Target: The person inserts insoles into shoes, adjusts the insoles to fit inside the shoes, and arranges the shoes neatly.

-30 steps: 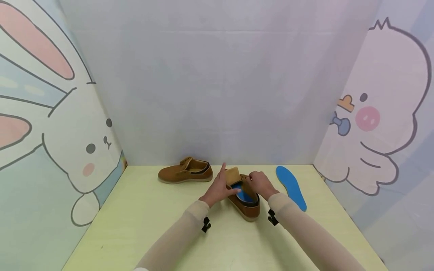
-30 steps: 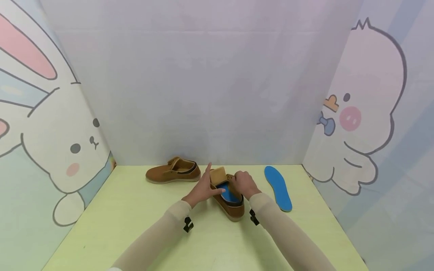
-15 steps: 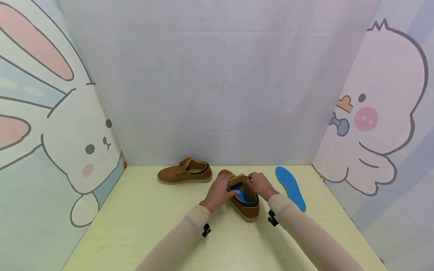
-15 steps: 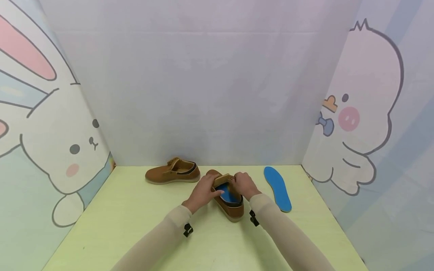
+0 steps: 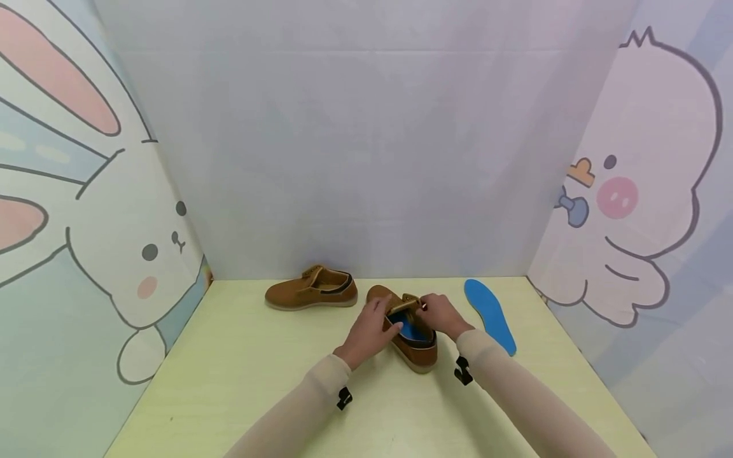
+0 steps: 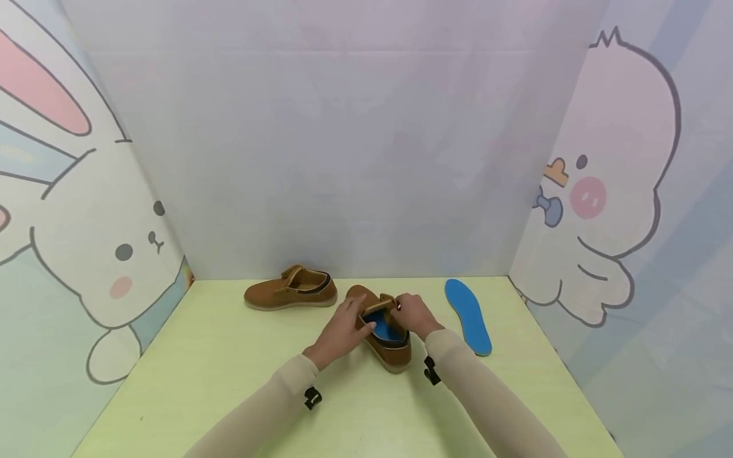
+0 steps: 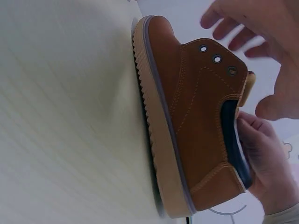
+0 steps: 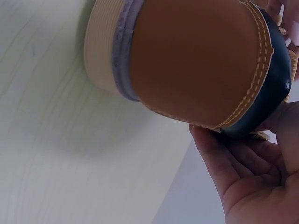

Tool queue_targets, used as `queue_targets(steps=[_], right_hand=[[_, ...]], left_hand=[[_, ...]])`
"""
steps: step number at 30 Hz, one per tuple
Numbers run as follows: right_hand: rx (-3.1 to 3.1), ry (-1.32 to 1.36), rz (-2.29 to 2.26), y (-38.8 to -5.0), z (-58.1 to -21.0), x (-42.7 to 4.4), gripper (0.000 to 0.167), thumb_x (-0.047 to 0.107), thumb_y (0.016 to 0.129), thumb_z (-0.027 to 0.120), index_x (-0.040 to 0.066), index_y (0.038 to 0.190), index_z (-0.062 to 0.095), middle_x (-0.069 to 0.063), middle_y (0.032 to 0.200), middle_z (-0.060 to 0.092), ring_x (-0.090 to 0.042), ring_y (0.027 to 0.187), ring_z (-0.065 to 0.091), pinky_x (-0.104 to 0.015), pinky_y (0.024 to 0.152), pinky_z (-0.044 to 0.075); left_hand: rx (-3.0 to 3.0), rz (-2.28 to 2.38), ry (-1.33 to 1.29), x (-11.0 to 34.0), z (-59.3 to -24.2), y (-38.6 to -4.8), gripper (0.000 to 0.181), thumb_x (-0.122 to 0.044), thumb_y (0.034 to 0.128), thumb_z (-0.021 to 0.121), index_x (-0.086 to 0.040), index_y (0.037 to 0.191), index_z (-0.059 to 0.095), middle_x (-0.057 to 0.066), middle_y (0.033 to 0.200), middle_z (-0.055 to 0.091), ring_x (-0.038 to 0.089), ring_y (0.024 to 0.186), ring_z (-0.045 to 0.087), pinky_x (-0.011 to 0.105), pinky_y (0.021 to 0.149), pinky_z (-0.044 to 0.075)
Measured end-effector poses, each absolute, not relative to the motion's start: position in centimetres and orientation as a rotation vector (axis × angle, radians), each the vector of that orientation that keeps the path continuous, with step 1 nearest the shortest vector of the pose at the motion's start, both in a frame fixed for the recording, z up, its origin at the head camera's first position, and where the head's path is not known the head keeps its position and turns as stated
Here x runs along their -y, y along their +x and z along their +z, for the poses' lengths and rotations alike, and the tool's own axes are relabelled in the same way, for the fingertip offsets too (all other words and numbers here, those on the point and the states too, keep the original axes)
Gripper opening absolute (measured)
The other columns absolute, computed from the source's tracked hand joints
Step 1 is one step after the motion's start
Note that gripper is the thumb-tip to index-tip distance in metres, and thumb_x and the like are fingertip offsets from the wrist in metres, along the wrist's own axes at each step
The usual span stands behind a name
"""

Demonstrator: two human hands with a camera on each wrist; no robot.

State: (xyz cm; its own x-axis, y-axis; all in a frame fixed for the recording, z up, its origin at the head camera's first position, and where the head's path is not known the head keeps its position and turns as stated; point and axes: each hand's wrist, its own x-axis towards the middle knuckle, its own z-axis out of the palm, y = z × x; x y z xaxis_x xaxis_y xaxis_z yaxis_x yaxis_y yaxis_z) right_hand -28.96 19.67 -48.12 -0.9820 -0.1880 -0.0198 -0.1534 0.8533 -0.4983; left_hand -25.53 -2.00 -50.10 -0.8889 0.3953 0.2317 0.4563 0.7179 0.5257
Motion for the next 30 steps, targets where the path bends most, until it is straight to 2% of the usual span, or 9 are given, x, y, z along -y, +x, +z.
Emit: queue_targets(steps=[3,5,10,15,19,23,27,30], right_hand=[[-2.925,-0.286,-0.813,-28.9,-48.2,-19.7,0.015,0.011,0.098,0.064,0.001,0.107,0.071,-0.01,0.091,0.071,-0.017,0.07,0.065,-0.033,0.061,0.054],[-2.914,-0.288,-0.823,-28.8,-48.1,-19.7,0.016,0.011,0.098,0.065,0.002,0.109,0.071,-0.01,0.095,0.072,-0.017,0.075,0.066,-0.034,0.064,0.055],[-2.901,-0.321,-0.819,-28.5,-47.9,-19.8,0.007,0.008,0.098,0.062,0.004,0.098,0.068,-0.005,0.076,0.063,-0.016,0.061,0.057,-0.032,0.057,0.047],[-2.901,-0.387,-0.803,-28.5,-48.0,-19.8,0.013,0.006,0.098,0.06,0.009,0.086,0.062,-0.003,0.066,0.051,-0.014,0.054,0.046,-0.029,0.053,0.039],[-2.884,-0.412,-0.811,-28.4,-48.3,-20.3,0.017,0.005,0.099,0.059,0.008,0.082,0.059,-0.002,0.064,0.048,-0.013,0.053,0.043,-0.029,0.052,0.037],[-2.867,-0.414,-0.837,-28.3,-48.4,-20.7,0.01,0.008,0.101,0.058,0.004,0.097,0.066,-0.003,0.072,0.057,-0.015,0.059,0.05,-0.031,0.056,0.042],[-2.854,-0.368,-0.86,-27.9,-48.7,-21.3,0.027,0.013,0.101,0.057,0.001,0.122,0.068,-0.008,0.099,0.071,-0.02,0.081,0.066,-0.037,0.069,0.053],[-2.838,-0.341,-0.879,-27.2,-49.1,-21.6,0.035,0.02,0.102,0.057,0.0,0.128,0.067,-0.012,0.112,0.072,-0.024,0.095,0.07,-0.041,0.078,0.057]], left_hand=[[2.879,-0.979,-0.562,2.7,-49.8,-24.8,0.075,-0.041,0.1032,0.058,0.001,0.158,0.029,0.02,0.157,0.037,0.034,0.141,0.042,0.048,0.111,0.041],[2.904,-0.993,-0.535,2.9,-49.7,-24.3,0.072,-0.033,0.1029,0.059,0.008,0.155,0.03,0.025,0.157,0.036,0.037,0.139,0.044,0.049,0.111,0.041],[2.916,-0.925,-0.685,3.0,-50.1,-23.6,0.064,-0.011,0.0983,0.056,0.013,0.152,0.031,0.029,0.155,0.037,0.039,0.14,0.043,0.05,0.113,0.037],[2.904,-0.924,-0.763,3.1,-50.3,-23.7,0.065,-0.007,0.0965,0.054,0.011,0.154,0.028,0.028,0.158,0.033,0.037,0.145,0.036,0.049,0.111,0.039],[2.888,-0.705,-0.829,3.0,-50.6,-24.5,0.063,-0.007,0.0958,0.061,0.007,0.152,0.037,0.023,0.154,0.042,0.036,0.145,0.037,0.045,0.111,0.04],[2.837,-0.505,-0.891,3.5,-50.2,-26.9,0.067,-0.01,0.0906,0.077,0.001,0.148,0.046,0.018,0.147,0.051,0.036,0.143,0.039,0.044,0.113,0.039],[2.895,-0.56,-1.012,4.2,-49.0,-30.2,0.087,-0.013,0.0858,0.084,-0.005,0.157,0.035,0.017,0.158,0.037,0.033,0.148,0.03,0.044,0.114,0.038],[2.95,-0.497,-1.138,4.5,-48.0,-32.4,0.099,-0.017,0.0844,0.085,-0.011,0.162,0.024,0.012,0.165,0.025,0.03,0.152,0.023,0.042,0.115,0.036]])
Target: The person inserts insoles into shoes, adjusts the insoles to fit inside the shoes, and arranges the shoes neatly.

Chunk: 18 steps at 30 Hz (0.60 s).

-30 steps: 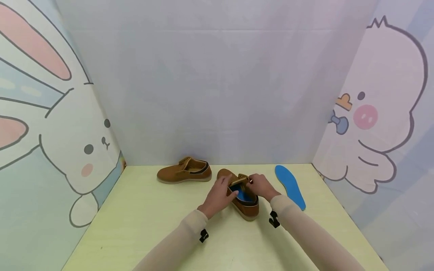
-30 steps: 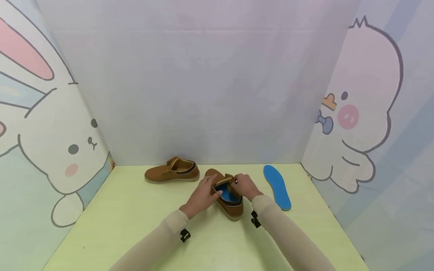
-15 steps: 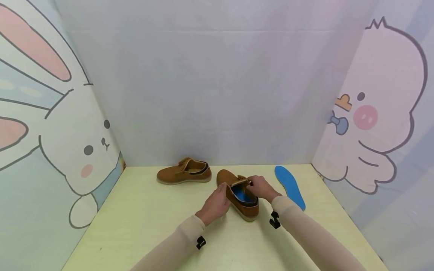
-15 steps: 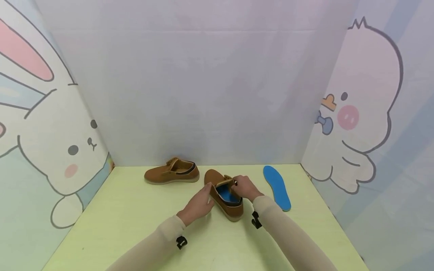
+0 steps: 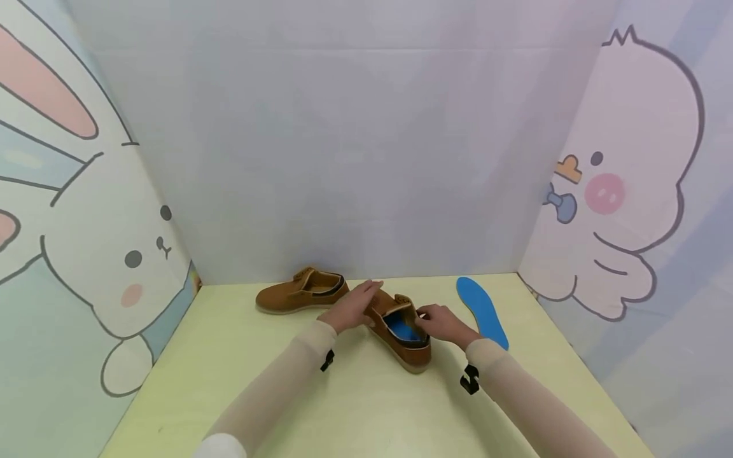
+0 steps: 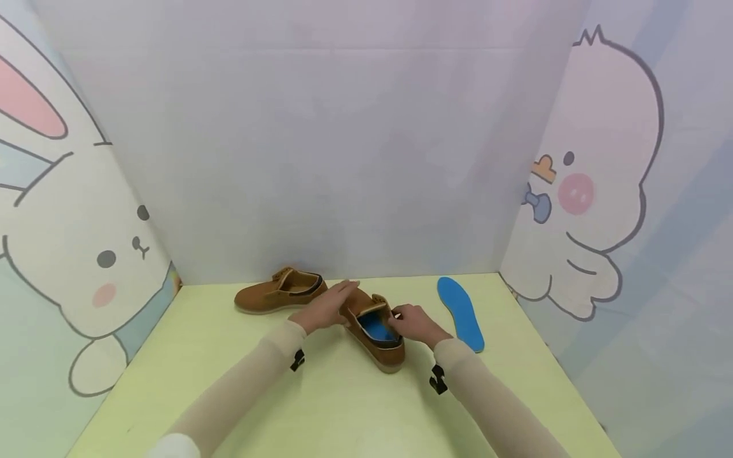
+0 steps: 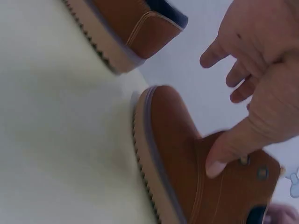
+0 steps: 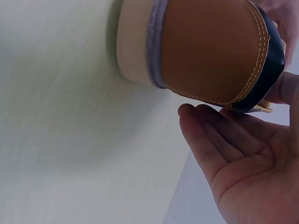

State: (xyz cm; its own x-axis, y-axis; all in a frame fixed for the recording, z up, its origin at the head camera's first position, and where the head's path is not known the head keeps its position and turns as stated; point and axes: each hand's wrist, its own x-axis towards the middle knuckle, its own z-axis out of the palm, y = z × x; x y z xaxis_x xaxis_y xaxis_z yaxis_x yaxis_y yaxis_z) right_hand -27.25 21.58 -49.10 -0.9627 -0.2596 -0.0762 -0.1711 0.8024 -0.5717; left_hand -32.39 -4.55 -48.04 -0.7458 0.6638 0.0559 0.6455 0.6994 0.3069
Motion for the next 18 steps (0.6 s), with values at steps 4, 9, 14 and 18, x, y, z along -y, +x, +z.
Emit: queue_targets(steps=[4,9,14,18], right_hand=[[-2.804,-0.279,-0.915,-25.9,-49.1,-21.3,0.055,0.042,0.099,0.063,0.0,0.134,0.063,-0.014,0.12,0.069,-0.028,0.103,0.068,-0.046,0.085,0.057],[-2.745,-0.203,-0.947,-24.0,-48.5,-20.3,0.094,0.066,0.086,0.069,-0.001,0.148,0.048,-0.018,0.131,0.063,-0.033,0.114,0.064,-0.051,0.091,0.054],[-2.719,-0.193,-0.929,-22.9,-48.4,-19.7,0.112,0.062,0.079,0.08,-0.002,0.156,0.03,-0.017,0.14,0.056,-0.033,0.121,0.06,-0.052,0.095,0.052],[-2.751,-0.205,-0.895,-22.9,-48.4,-19.8,0.103,0.046,0.08,0.085,-0.003,0.154,0.032,-0.017,0.135,0.059,-0.03,0.115,0.062,-0.05,0.092,0.054]], left_hand=[[-2.724,0.37,1.184,4.2,-47.1,-34.5,0.106,-0.021,0.0805,0.088,-0.016,0.164,0.021,0.009,0.168,0.018,0.028,0.154,0.017,0.042,0.116,0.034],[-2.61,0.32,1.235,3.4,-46.5,-35.4,0.109,-0.022,0.0776,0.089,-0.017,0.163,0.023,0.012,0.167,0.02,0.029,0.154,0.016,0.046,0.117,0.032],[-2.6,0.281,1.222,2.6,-46.3,-35.6,0.108,-0.022,0.0777,0.089,-0.02,0.163,0.023,0.008,0.167,0.023,0.028,0.154,0.017,0.044,0.118,0.032],[-2.583,0.331,1.171,2.5,-46.3,-35.4,0.106,-0.022,0.0785,0.088,-0.019,0.163,0.025,0.007,0.167,0.021,0.026,0.154,0.016,0.043,0.118,0.032]])
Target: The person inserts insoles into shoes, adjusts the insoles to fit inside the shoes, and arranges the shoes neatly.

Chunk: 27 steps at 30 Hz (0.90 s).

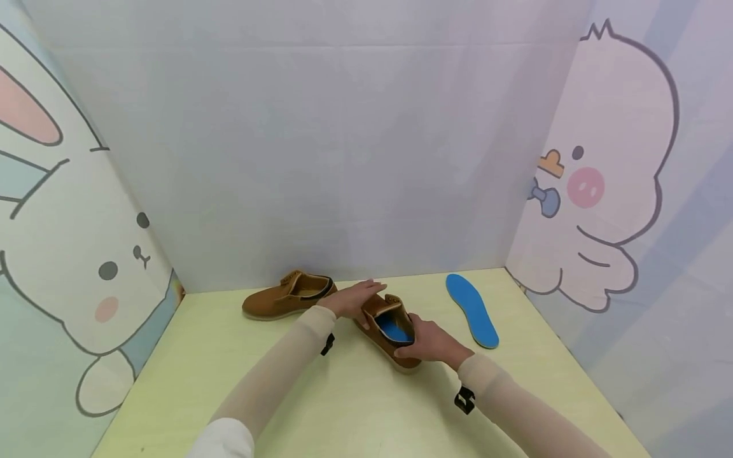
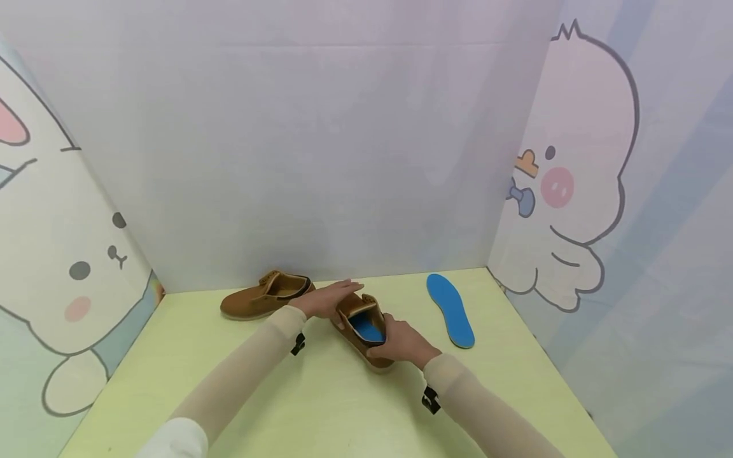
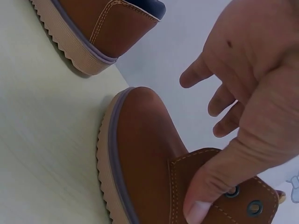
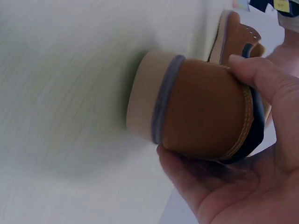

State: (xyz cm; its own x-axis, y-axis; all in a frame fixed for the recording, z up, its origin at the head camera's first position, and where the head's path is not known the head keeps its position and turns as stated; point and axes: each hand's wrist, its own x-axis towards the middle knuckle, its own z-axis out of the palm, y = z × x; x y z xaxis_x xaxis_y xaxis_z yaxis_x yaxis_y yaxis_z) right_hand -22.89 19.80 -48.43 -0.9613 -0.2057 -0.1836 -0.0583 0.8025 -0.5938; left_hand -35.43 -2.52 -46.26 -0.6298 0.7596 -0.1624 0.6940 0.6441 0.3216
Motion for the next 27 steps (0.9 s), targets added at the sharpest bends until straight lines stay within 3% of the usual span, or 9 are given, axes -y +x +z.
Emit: queue_targets(steps=[7,14,16,21,23,27], right_hand=[[-2.751,-0.28,-0.857,-23.8,-48.2,-22.0,0.089,0.027,0.08,0.082,-0.001,0.152,0.038,-0.013,0.13,0.061,-0.023,0.102,0.06,-0.044,0.083,0.052],[-2.76,-0.398,-0.789,-25.1,-48.4,-23.9,0.085,0.018,0.078,0.079,0.003,0.153,0.041,-0.011,0.139,0.056,-0.024,0.11,0.055,-0.044,0.09,0.049],[-2.766,-0.413,-0.78,-25.4,-48.4,-24.2,0.086,0.015,0.078,0.079,0.002,0.154,0.041,-0.013,0.14,0.055,-0.026,0.112,0.055,-0.046,0.091,0.048],[-2.813,-0.409,-0.746,-25.7,-48.2,-25.0,0.09,0.014,0.081,0.078,0.002,0.157,0.033,-0.02,0.142,0.051,-0.031,0.118,0.054,-0.047,0.091,0.048],[-2.82,-0.393,-0.774,-25.4,-48.0,-25.3,0.093,0.013,0.082,0.078,0.002,0.159,0.028,-0.024,0.145,0.047,-0.035,0.123,0.053,-0.049,0.091,0.049],[-2.819,-0.374,-0.849,-24.3,-47.8,-26.2,0.097,0.013,0.086,0.076,0.002,0.162,0.018,-0.03,0.151,0.039,-0.043,0.131,0.048,-0.055,0.094,0.048]], left_hand=[[-2.522,0.382,1.181,2.0,-46.4,-35.2,0.111,-0.033,0.0783,0.089,-0.013,0.164,0.02,0.005,0.168,0.018,0.022,0.155,0.012,0.041,0.12,0.027],[-2.472,0.433,1.177,1.3,-46.8,-34.9,0.125,-0.048,0.0723,0.091,-0.016,0.165,0.013,0.011,0.169,0.011,0.027,0.154,0.015,0.047,0.12,0.026],[-2.454,0.465,1.179,1.1,-46.9,-34.8,0.123,-0.047,0.0716,0.092,-0.014,0.164,0.018,0.01,0.168,0.018,0.027,0.152,0.021,0.048,0.121,0.025],[-2.42,0.541,1.192,0.9,-47.0,-34.7,0.104,-0.042,0.0718,0.093,-0.01,0.153,0.037,0.002,0.144,0.049,0.018,0.128,0.05,0.037,0.109,0.042],[-2.416,0.568,1.193,0.8,-47.2,-34.7,0.096,-0.041,0.0715,0.094,-0.01,0.147,0.042,-0.001,0.131,0.054,0.013,0.115,0.054,0.032,0.098,0.049],[-2.419,0.606,1.181,0.7,-48.1,-34.9,0.091,-0.041,0.0707,0.094,-0.01,0.14,0.043,-0.002,0.123,0.056,0.011,0.107,0.056,0.029,0.091,0.05]])
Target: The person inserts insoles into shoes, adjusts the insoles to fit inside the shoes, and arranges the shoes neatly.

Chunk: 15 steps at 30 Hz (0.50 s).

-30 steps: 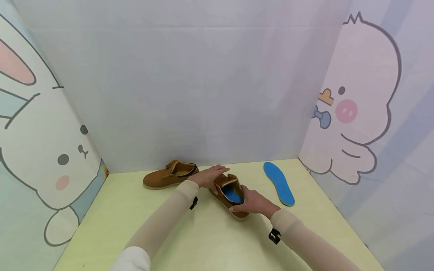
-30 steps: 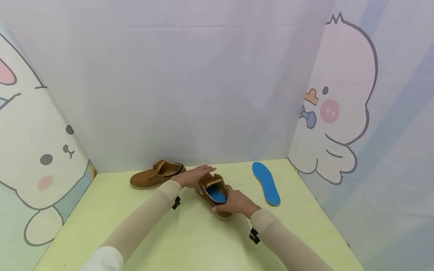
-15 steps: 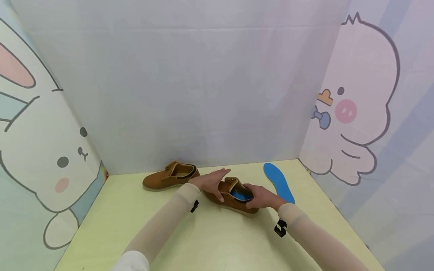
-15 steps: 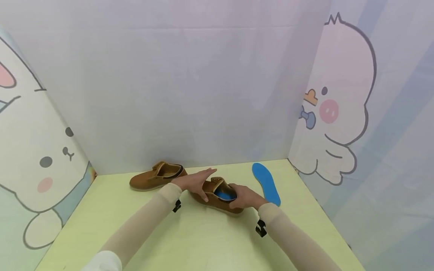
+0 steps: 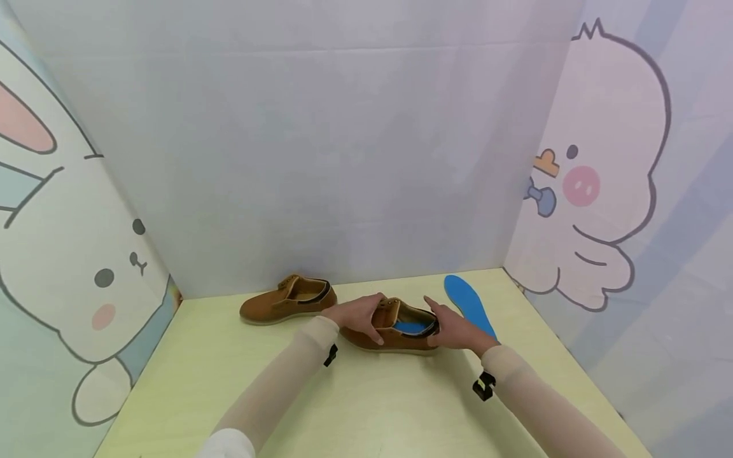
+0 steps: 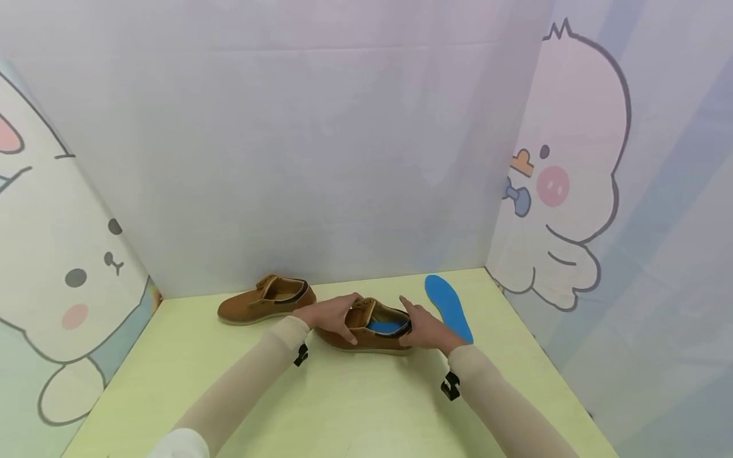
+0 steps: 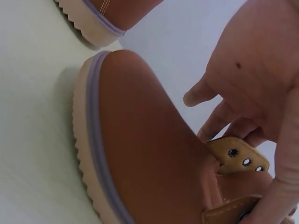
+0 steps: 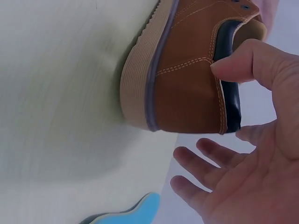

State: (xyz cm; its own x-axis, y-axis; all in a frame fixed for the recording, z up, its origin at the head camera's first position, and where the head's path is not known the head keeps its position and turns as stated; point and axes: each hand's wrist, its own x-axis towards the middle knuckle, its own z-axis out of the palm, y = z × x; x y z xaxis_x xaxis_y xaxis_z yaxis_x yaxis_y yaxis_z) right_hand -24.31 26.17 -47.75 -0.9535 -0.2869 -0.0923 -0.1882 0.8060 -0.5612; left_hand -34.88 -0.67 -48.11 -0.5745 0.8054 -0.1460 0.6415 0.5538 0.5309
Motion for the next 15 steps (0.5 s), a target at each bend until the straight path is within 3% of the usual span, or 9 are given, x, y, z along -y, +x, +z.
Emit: queue_targets(steps=[5,15], right_hand=[[-2.851,-0.382,-0.928,-22.9,-47.9,-27.3,0.091,0.013,0.087,0.07,-0.001,0.161,0.019,-0.033,0.148,0.041,-0.05,0.13,0.047,-0.062,0.098,0.045],[-2.838,-0.34,-1.084,-22.3,-48.9,-28.8,0.075,0.013,0.095,0.063,-0.004,0.158,0.026,-0.036,0.149,0.038,-0.057,0.13,0.044,-0.065,0.102,0.042]], left_hand=[[-2.417,0.656,1.177,0.5,-48.9,-34.6,0.096,-0.042,0.0702,0.094,-0.011,0.142,0.039,-0.002,0.125,0.055,0.01,0.108,0.056,0.028,0.092,0.05],[-2.49,0.681,1.241,0.1,-50.0,-34.5,0.086,-0.042,0.0724,0.093,-0.013,0.136,0.043,-0.004,0.121,0.057,0.009,0.105,0.057,0.028,0.09,0.052]])
